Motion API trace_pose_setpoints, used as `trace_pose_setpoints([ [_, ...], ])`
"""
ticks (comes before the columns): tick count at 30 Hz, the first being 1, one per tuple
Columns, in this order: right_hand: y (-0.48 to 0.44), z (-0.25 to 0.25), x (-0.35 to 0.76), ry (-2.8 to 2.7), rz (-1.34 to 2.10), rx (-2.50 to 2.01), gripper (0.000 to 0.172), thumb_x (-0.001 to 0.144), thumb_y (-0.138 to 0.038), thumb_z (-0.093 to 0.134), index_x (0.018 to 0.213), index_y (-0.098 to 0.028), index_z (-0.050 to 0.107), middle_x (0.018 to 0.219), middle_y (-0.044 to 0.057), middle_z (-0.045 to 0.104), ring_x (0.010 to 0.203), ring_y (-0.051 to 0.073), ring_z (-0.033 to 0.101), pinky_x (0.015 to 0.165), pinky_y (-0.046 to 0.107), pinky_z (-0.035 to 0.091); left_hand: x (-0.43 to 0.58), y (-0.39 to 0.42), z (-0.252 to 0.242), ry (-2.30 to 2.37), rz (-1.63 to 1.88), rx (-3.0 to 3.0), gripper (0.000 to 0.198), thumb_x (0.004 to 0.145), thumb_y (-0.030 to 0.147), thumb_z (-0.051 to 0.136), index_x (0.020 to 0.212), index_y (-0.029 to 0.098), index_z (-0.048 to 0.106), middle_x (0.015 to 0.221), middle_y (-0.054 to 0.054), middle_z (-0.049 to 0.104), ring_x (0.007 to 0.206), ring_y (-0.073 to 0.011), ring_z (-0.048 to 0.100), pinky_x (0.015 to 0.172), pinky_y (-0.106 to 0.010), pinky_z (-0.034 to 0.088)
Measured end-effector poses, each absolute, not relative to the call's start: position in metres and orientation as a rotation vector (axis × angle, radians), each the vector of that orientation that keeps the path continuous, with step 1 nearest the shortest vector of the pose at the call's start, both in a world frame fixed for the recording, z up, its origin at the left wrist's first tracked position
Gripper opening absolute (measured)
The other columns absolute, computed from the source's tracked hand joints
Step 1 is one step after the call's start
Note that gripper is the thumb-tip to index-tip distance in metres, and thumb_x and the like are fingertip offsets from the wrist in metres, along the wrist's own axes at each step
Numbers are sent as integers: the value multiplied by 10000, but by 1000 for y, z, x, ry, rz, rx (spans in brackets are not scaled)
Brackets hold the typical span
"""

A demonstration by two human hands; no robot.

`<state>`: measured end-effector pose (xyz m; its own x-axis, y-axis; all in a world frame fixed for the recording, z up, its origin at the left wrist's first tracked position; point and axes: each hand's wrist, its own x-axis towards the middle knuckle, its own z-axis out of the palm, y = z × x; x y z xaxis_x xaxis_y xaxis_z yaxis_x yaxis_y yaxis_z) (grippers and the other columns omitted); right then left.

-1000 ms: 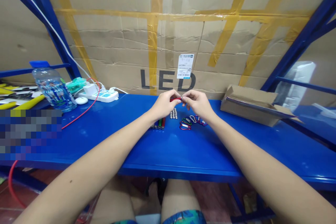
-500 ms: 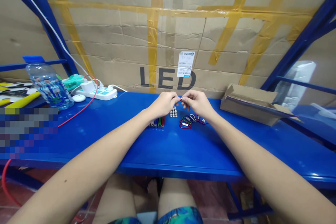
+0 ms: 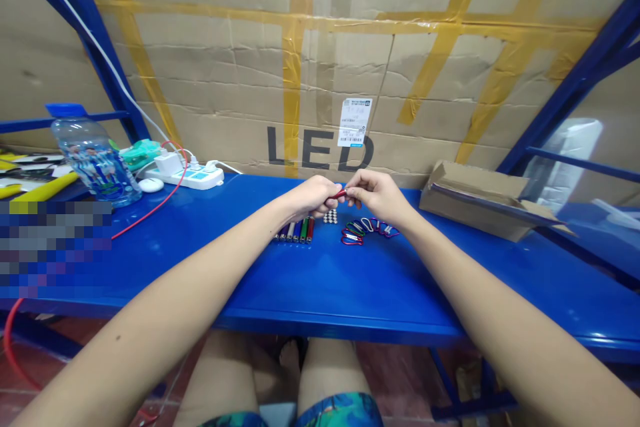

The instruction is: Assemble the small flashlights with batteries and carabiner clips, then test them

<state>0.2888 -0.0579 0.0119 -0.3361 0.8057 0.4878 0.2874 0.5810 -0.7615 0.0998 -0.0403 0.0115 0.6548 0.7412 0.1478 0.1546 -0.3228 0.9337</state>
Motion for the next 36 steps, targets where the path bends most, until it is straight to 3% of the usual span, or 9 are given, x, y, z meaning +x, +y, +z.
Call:
trace_pose_setpoints([
  [6, -57, 12, 290, -1847, 792, -939, 240, 811, -338, 704, 732, -169, 553, 584, 6, 623, 467, 118, 575, 454, 260, 466, 106, -48, 12, 908, 1023, 2077, 152, 879, 242, 589, 746, 170, 579, 658, -11, 563, 569, -119, 481, 563, -288, 378],
  [13, -55, 7, 289, -1849, 864, -955, 306, 865, -409, 671, 755, -196, 482, 541, -20, 589, 446, 116, 564, 436, 252, 456, 106, -52, 10, 940, 1204, 2589, 40, 869, 146, 564, 839, 171, 565, 784, -28, 620, 739, -164, 550, 677, -300, 398],
  [19, -57, 9, 287, -1852, 833, -857, 261, 900, -376, 623, 795, -214, 448, 579, -40, 578, 470, 107, 566, 435, 238, 448, 109, -50, 15, 1066, 1070, 2699, 303, 989, 198, 366, 843, 159, 629, 892, -104, 661, 895, -224, 604, 839, -378, 449],
  [27, -54, 5, 292, -1900, 834, -917, 231, 879, -334, 643, 772, -199, 489, 565, -30, 594, 466, 110, 573, 445, 240, 455, 101, -47, 8, 1052, 1019, 2624, 167, 927, 232, 529, 911, 181, 688, 892, -80, 732, 806, -215, 648, 734, -341, 456],
  [36, -59, 13, 295, -1882, 1000, -946, 299, 861, -400, 681, 750, -197, 490, 521, -30, 591, 422, 109, 558, 424, 234, 436, 105, -52, 8, 915, 1116, 2583, 33, 871, 161, 552, 855, 182, 573, 808, -37, 646, 740, -167, 579, 664, -298, 416],
])
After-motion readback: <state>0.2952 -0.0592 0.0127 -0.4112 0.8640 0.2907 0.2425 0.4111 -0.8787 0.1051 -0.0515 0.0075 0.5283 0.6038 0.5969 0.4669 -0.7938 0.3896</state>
